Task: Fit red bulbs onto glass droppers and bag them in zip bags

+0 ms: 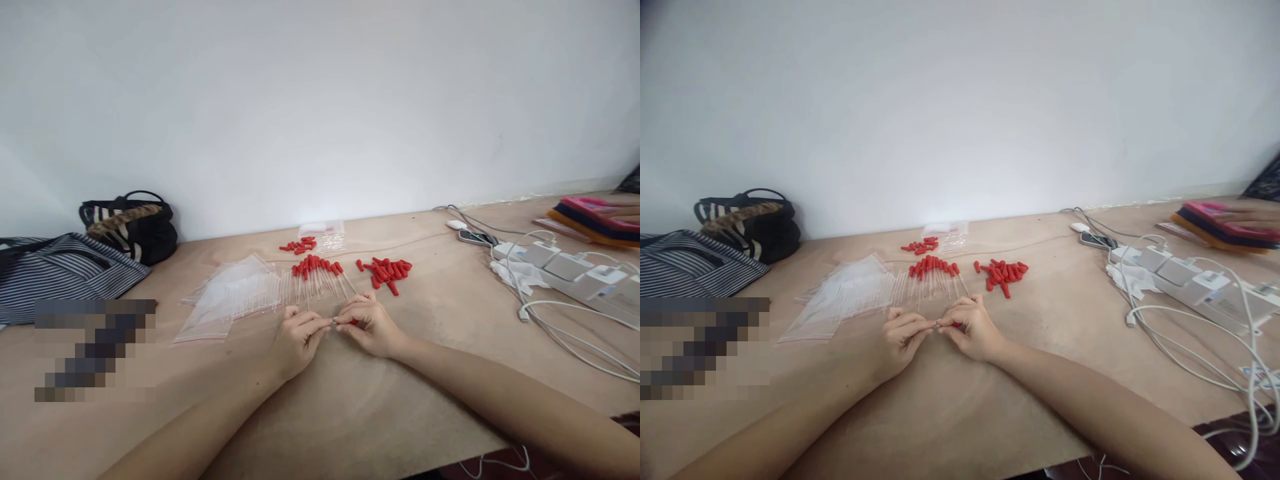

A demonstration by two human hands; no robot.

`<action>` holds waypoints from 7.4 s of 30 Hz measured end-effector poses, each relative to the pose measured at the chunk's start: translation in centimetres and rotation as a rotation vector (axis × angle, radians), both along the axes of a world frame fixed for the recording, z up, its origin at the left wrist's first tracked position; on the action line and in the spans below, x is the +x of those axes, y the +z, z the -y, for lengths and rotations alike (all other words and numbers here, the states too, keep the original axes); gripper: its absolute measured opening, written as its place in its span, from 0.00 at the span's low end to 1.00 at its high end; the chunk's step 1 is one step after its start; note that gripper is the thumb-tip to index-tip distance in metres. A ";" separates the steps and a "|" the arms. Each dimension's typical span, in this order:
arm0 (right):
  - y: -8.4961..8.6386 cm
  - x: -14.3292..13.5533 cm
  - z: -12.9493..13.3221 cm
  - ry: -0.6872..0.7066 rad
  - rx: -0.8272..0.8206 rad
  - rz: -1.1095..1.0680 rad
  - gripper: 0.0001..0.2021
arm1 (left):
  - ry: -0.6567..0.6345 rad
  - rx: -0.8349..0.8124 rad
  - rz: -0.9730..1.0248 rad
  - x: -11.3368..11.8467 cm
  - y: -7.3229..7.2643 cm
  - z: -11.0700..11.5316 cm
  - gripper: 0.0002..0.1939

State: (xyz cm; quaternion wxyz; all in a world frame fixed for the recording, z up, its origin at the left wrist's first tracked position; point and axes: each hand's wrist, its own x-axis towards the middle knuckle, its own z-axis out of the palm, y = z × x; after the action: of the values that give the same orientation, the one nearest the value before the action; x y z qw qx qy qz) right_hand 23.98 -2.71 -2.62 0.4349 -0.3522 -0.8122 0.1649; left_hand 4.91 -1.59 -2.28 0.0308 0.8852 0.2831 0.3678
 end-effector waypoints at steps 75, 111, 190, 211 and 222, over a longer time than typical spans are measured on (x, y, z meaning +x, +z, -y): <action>2.8 3.8 -10.5 -0.867 -0.367 0.488 0.14 | 1.051 -0.272 -0.526 0.1 3.9 -9.9 0.14; 0.5 2.1 0.4 -0.223 -0.128 0.338 0.05 | 0.133 -0.070 -0.179 -0.9 0.4 0.0 0.09; 0.6 1.1 0.1 -0.125 -0.043 0.134 0.05 | 0.104 -0.208 -0.077 0.1 0.8 0.9 0.12; 0.5 0.8 0.2 -0.143 -0.102 0.097 0.06 | 0.113 -0.262 -0.064 0.1 0.3 1.1 0.12; 0.8 1.1 0.1 -0.126 -0.235 0.036 0.06 | 0.159 -0.339 -0.070 0.2 0.3 0.9 0.13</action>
State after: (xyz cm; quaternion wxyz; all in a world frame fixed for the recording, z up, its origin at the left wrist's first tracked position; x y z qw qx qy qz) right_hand 25.09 -2.76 -1.78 0.3854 -0.4539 -0.7712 0.2250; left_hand 5.08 -2.54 -1.96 0.1403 0.8545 0.4109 0.2852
